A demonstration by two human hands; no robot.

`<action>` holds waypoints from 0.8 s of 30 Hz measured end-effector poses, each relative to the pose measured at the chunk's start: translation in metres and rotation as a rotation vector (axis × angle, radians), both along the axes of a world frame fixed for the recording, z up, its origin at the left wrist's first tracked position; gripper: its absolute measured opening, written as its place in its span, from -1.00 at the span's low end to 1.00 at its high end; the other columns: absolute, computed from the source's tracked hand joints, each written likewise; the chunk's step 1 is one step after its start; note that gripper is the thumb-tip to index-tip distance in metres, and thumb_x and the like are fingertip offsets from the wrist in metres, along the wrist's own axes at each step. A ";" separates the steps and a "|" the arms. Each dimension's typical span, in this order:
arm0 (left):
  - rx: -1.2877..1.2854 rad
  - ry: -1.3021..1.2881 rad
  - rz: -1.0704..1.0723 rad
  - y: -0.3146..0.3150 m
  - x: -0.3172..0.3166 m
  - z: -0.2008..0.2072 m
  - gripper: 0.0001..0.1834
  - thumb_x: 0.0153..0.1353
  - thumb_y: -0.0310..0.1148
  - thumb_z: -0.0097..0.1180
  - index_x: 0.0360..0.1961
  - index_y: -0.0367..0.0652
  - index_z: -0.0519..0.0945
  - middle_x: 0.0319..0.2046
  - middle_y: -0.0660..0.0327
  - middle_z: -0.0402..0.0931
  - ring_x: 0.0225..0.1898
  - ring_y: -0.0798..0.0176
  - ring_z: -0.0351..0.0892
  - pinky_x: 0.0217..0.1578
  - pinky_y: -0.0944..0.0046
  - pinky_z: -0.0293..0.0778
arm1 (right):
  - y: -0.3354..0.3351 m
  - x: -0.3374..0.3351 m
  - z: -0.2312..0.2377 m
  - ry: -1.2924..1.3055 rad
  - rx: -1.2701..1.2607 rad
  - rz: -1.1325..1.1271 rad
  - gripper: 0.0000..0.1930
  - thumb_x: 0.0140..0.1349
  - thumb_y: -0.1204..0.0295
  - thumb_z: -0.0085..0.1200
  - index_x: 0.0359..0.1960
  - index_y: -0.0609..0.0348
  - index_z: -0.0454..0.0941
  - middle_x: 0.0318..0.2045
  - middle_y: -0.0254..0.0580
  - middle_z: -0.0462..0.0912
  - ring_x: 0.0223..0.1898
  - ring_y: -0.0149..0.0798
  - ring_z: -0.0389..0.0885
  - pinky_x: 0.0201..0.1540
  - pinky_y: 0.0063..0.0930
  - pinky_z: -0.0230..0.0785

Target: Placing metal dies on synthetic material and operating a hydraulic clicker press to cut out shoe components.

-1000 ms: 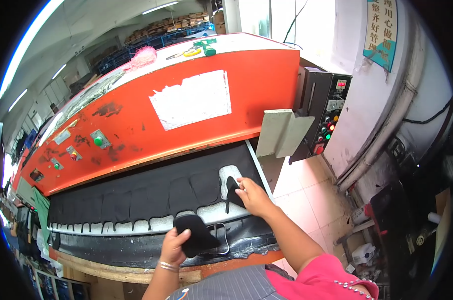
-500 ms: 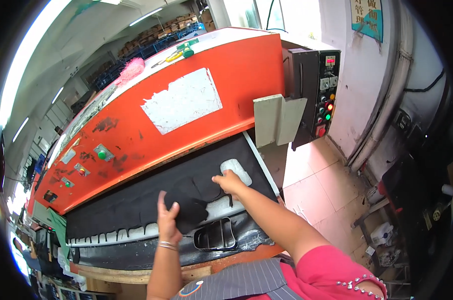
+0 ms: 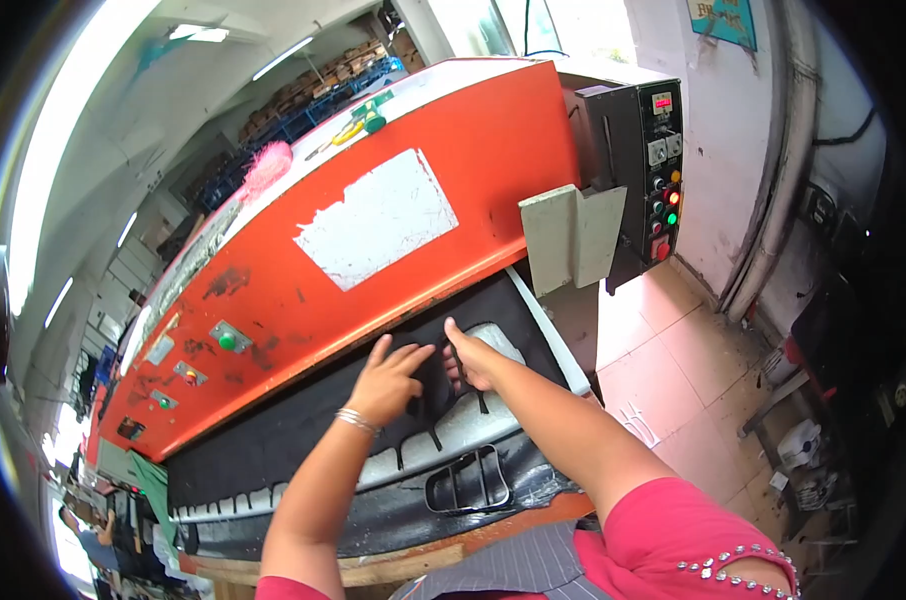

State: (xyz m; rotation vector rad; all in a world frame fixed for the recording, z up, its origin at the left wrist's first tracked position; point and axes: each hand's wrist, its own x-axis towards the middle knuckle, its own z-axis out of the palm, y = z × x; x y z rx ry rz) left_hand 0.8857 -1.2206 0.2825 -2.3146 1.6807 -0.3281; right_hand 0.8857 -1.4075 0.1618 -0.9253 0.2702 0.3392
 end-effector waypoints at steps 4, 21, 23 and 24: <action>0.037 -0.050 -0.157 -0.013 0.006 -0.020 -0.84 0.03 -0.26 0.11 -0.54 0.09 0.73 0.12 0.36 0.47 0.32 0.21 0.21 0.39 -0.15 -0.10 | 0.005 -0.021 -0.006 -0.107 0.079 0.123 -0.19 0.27 -0.37 -0.40 0.00 0.25 0.36 -0.22 -0.06 0.57 -0.23 -0.09 0.53 -0.19 -0.22 0.34; -1.286 0.836 0.592 0.147 -0.091 0.003 -0.37 0.00 -0.60 0.32 0.15 -0.34 0.41 -0.05 0.06 0.57 -0.08 0.24 0.59 -0.02 0.27 0.50 | 0.093 0.013 0.039 -0.090 -0.860 0.046 -0.51 0.07 0.32 0.30 -0.09 0.51 0.50 -0.16 0.21 0.62 -0.14 0.10 0.61 -0.06 -0.20 0.46; -1.455 1.176 0.654 0.158 -0.098 0.006 -0.54 0.06 -0.60 0.29 0.03 -0.33 0.48 -0.08 0.09 0.58 -0.07 0.21 0.59 0.00 0.23 0.52 | 0.095 0.021 0.042 0.015 -0.632 0.162 -0.60 0.09 0.39 0.30 -0.15 0.51 0.56 -0.14 0.15 0.63 -0.09 0.00 0.61 -0.04 -0.24 0.43; -1.542 1.340 0.654 0.160 -0.101 0.006 -0.58 0.09 -0.60 0.27 0.00 -0.33 0.49 -0.08 0.09 0.58 -0.06 0.19 0.59 0.01 0.20 0.52 | 0.097 0.020 0.041 0.011 -0.637 0.168 -0.60 0.09 0.39 0.30 -0.15 0.51 0.56 -0.14 0.15 0.63 -0.09 0.00 0.61 -0.04 -0.24 0.43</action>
